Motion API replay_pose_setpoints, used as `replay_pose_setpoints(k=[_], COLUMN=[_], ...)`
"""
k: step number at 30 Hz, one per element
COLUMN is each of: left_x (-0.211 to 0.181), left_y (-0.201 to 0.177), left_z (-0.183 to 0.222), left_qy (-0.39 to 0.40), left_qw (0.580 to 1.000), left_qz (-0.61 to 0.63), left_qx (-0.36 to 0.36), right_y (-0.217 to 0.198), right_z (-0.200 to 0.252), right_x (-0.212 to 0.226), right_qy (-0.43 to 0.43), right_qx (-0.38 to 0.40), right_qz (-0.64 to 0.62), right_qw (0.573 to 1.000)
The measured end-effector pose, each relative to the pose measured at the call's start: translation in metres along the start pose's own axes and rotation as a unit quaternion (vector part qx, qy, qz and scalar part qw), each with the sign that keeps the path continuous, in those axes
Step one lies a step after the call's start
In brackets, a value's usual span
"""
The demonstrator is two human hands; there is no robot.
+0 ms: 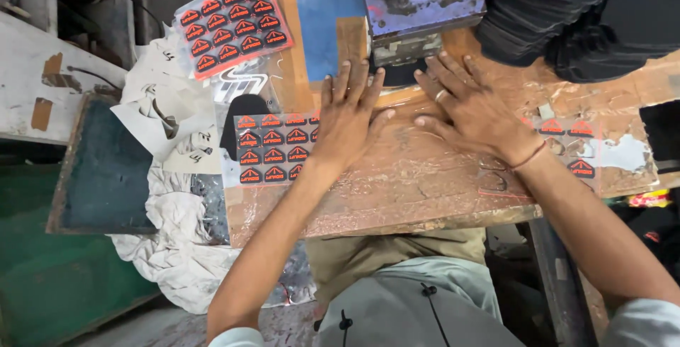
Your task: Applying labels onto fabric pieces using a heat press machine.
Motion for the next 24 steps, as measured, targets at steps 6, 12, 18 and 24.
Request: replay_pose_setpoints(k=[6,12,18,24], left_x=[-0.007,-0.015,-0.008,-0.012], left_y=[-0.010,-0.022,-0.021,-0.024], left_z=[0.005,0.000,0.001,-0.006], left_qy=[0.002,-0.003,-0.004,-0.018], left_qw=[0.999,0.998,0.996,0.995], left_qz=[0.033,0.049,0.087,0.098], left_qx=[0.005,0.025,0.009,0.004], right_y=[0.001,-0.002,-0.012,-0.062], right_z=[0.001,-0.003,0.001,0.028], right_x=[-0.003,-0.010,0.001,0.028], right_qy=[-0.001,0.011,-0.007,0.064], right_qx=[-0.005,-0.023,-0.034,-0.063], right_qz=[-0.015,-0.013,-0.024,-0.076], right_qw=[1.000,1.000,0.999,0.993])
Point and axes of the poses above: each hand's wrist, its own z-axis away from the middle knuckle, its own y-axis out of the palm, x = y × z, the point moved 7 cm from there along -z, towards the middle knuckle, and after that the axes turned 9 degrees about y, right-handed, at the moved point
